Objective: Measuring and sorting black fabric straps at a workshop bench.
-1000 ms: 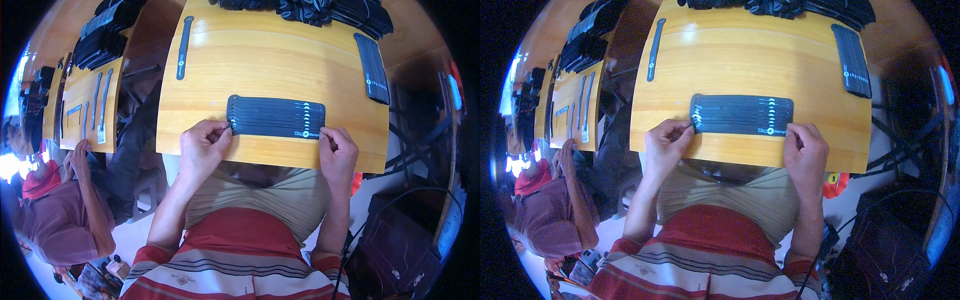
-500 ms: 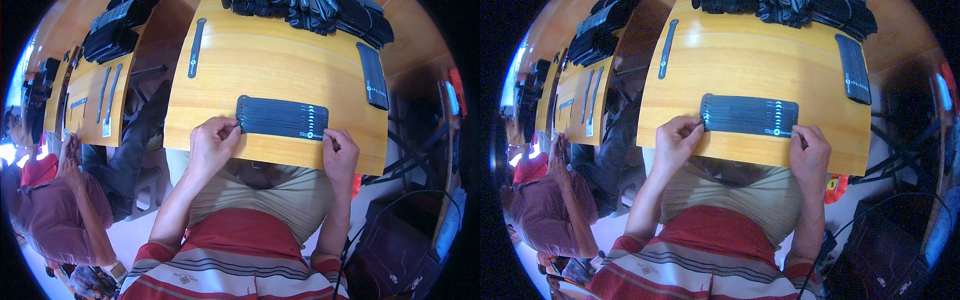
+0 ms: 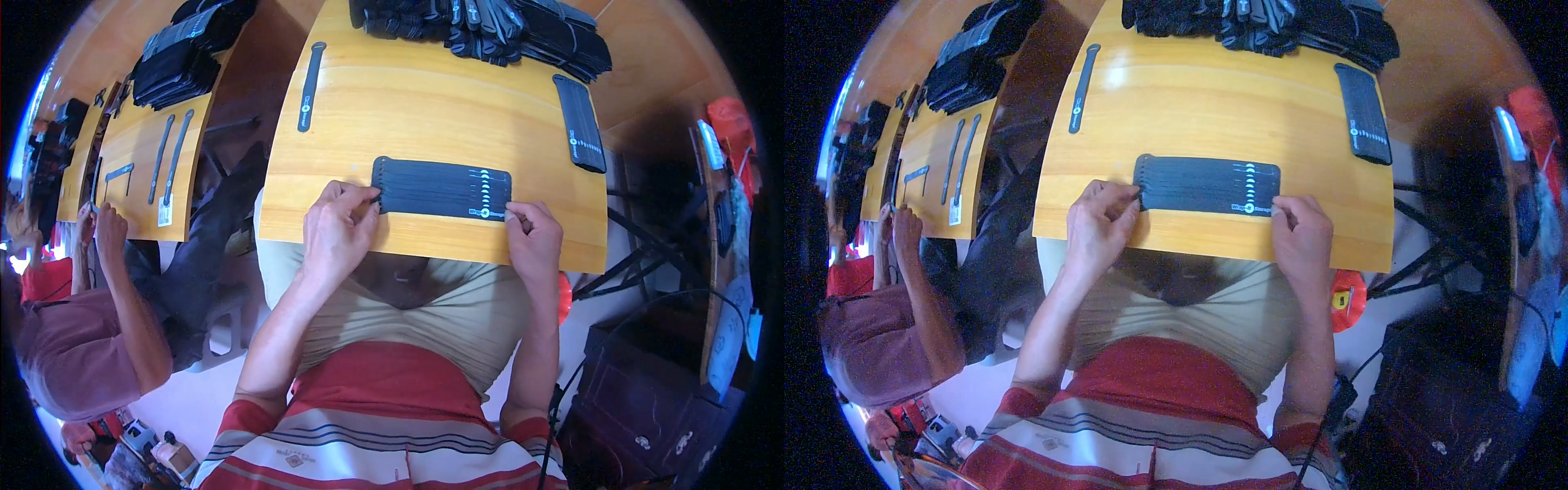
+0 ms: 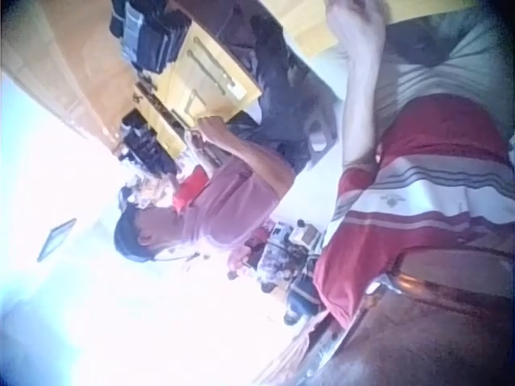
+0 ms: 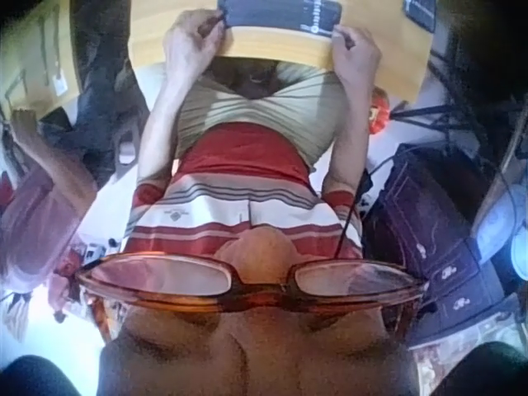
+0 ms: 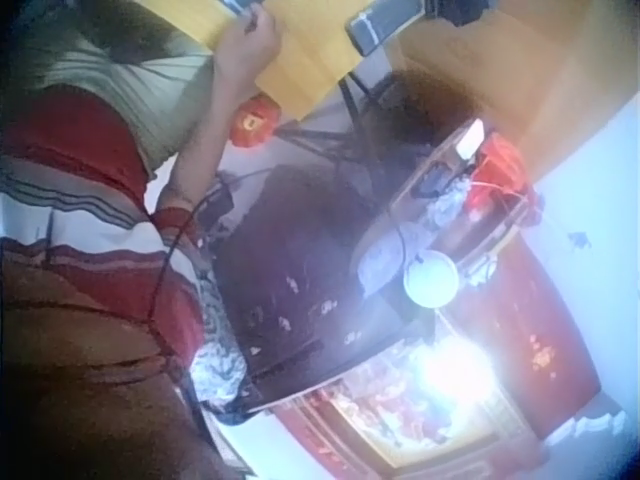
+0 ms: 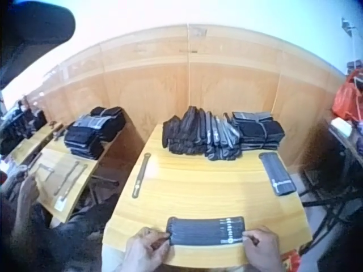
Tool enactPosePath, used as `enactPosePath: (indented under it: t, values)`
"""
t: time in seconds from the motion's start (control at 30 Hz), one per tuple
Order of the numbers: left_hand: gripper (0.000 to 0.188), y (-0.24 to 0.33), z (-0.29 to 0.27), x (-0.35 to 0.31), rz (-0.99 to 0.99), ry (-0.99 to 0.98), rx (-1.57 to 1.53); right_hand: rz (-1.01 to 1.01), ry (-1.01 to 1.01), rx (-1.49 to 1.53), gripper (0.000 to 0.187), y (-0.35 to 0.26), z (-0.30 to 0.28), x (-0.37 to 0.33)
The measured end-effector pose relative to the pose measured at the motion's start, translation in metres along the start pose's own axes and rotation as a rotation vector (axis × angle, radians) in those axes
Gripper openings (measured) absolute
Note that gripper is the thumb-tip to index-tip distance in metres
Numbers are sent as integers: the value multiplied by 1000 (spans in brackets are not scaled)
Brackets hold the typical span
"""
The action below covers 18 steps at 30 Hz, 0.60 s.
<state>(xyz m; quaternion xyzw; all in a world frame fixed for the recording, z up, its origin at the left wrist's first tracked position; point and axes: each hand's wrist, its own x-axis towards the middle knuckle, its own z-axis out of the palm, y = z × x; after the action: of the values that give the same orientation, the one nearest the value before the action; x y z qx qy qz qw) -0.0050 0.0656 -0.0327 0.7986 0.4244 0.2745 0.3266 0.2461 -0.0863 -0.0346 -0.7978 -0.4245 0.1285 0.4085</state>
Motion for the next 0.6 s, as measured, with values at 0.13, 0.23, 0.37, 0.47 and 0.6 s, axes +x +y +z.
enactPosePath:
  t: [0.13, 0.23, 0.37, 0.47, 0.6]
  values:
    - [18, 2, 1, -4, 108, 4, 110, 6, -12, -28, 14, 2, 0, 1]
    - [18, 3, 2, -5, 174, 0, 200, -38, 1, -39, 13, 5, 0, 1]
    - [22, 13, 0, -8, 222, -40, 350, -92, 12, -156, 15, -1, 0, -3]
    - [28, 14, 3, -7, 373, -11, 417, -130, 38, -483, 21, -24, 7, -14]
    - [54, 14, 10, -9, 549, -173, 462, -445, -37, -532, 42, -46, 43, -30]
